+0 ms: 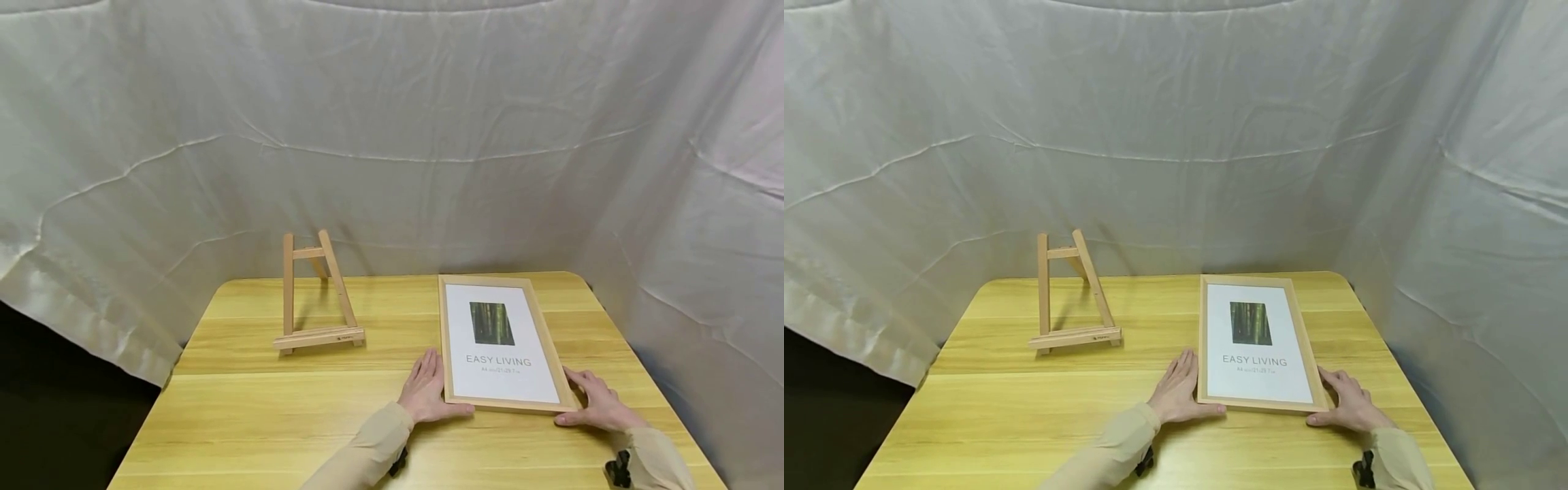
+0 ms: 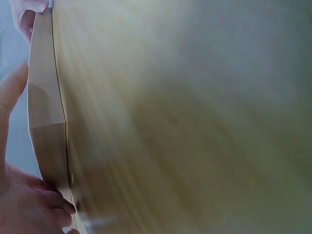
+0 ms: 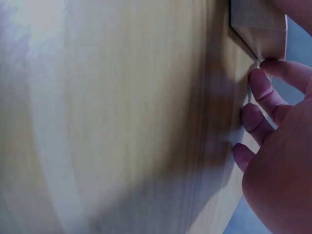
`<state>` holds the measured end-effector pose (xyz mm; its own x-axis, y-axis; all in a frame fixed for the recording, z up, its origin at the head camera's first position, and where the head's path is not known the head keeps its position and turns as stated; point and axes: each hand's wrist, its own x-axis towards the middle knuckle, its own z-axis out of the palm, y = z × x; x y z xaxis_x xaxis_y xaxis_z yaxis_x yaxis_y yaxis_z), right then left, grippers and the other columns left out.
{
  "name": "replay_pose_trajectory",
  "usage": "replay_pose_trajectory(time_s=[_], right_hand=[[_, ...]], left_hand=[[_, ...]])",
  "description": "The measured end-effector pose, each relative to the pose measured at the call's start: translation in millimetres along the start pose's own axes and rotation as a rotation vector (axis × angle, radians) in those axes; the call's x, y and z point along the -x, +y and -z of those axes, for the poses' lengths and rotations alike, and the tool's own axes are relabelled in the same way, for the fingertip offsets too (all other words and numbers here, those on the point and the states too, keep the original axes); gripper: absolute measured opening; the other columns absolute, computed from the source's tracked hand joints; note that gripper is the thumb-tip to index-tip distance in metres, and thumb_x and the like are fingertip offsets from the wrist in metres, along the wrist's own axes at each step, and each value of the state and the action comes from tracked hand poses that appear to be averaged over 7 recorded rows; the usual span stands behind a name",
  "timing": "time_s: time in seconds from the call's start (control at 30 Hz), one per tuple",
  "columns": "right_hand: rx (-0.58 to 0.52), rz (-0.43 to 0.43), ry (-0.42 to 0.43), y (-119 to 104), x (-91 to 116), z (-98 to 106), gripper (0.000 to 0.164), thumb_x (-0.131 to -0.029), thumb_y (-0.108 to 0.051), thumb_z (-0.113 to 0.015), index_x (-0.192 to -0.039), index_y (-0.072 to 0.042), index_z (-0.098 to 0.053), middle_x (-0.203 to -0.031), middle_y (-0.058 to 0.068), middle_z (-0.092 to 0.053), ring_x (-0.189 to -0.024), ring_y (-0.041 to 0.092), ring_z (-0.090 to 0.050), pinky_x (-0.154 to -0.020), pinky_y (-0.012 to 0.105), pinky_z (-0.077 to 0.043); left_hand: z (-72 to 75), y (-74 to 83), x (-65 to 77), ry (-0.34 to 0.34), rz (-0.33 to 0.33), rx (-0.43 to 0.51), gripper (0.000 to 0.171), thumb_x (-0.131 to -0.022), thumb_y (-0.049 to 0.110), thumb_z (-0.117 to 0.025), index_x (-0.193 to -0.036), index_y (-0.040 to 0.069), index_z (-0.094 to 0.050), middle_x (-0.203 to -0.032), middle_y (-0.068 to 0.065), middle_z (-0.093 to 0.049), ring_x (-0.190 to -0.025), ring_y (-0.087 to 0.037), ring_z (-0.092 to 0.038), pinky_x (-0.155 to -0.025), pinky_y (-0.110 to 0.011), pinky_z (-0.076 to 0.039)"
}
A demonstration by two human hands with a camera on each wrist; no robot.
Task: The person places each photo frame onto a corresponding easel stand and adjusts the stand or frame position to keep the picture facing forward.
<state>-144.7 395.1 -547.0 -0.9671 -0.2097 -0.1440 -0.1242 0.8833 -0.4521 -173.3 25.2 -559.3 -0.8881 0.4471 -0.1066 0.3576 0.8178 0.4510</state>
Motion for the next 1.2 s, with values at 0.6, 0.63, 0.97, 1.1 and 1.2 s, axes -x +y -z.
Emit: replay_pose_trajectory(time_s=[0.6,0.63,0.97,1.1,1.2], right_hand=[[-0.047,-0.036,0.018,-4,3,-8,0.101,-0.076,-0.043,-0.084,-0.151,0.007,-0.036,-0.136,0.029,-0.050,-0.120,0.049,-0.048,-0.081,0.055,-0.042],[-0.047,-0.036,0.017,-4,3,-7,0.100,-0.077,-0.044,-0.083,-0.151,0.007,-0.036,-0.137,0.030,-0.050,-0.121,0.050,-0.048,-0.081,0.056,-0.042],[-0.082,-0.052,0.013,-8,4,-6,0.094,-0.084,-0.046,-0.077,-0.154,0.002,-0.035,-0.143,0.029,-0.045,-0.124,0.050,-0.045,-0.078,0.045,-0.037],[-0.085,-0.058,0.019,-9,4,-8,0.096,-0.083,-0.046,-0.077,-0.154,0.001,-0.034,-0.145,0.029,-0.043,-0.125,0.050,-0.043,-0.081,0.052,-0.039],[-0.105,-0.064,0.029,-10,5,-10,0.098,-0.083,-0.047,-0.077,-0.156,0.000,-0.032,-0.148,0.028,-0.040,-0.126,0.050,-0.041,-0.084,0.057,-0.037]], left_hand=[[-4.0,1.0,-1.2,0.075,-0.041,0.155,0.123,-0.075,0.058,-0.081,-0.152,-0.016,-0.022,-0.162,-0.034,-0.019,-0.155,-0.041,-0.021,-0.131,-0.049,-0.021],[-4.1,0.8,-1.3,0.074,-0.039,0.169,0.122,-0.075,0.057,-0.082,-0.152,-0.016,-0.022,-0.163,-0.034,-0.019,-0.155,-0.041,-0.020,-0.131,-0.049,-0.021],[-2.8,-1.7,-2.0,0.065,-0.028,0.248,0.121,-0.075,0.051,-0.085,-0.153,-0.015,-0.020,-0.164,-0.032,-0.016,-0.156,-0.040,-0.018,-0.131,-0.047,-0.019],[-3.3,-3.7,-1.7,0.077,-0.032,0.256,0.120,-0.075,0.050,-0.085,-0.154,-0.014,-0.020,-0.164,-0.031,-0.017,-0.156,-0.040,-0.019,-0.131,-0.046,-0.020],[-4.2,-4.8,-0.6,0.083,-0.039,0.273,0.120,-0.075,0.049,-0.085,-0.154,-0.013,-0.019,-0.165,-0.030,-0.016,-0.156,-0.039,-0.018,-0.131,-0.047,-0.020]])
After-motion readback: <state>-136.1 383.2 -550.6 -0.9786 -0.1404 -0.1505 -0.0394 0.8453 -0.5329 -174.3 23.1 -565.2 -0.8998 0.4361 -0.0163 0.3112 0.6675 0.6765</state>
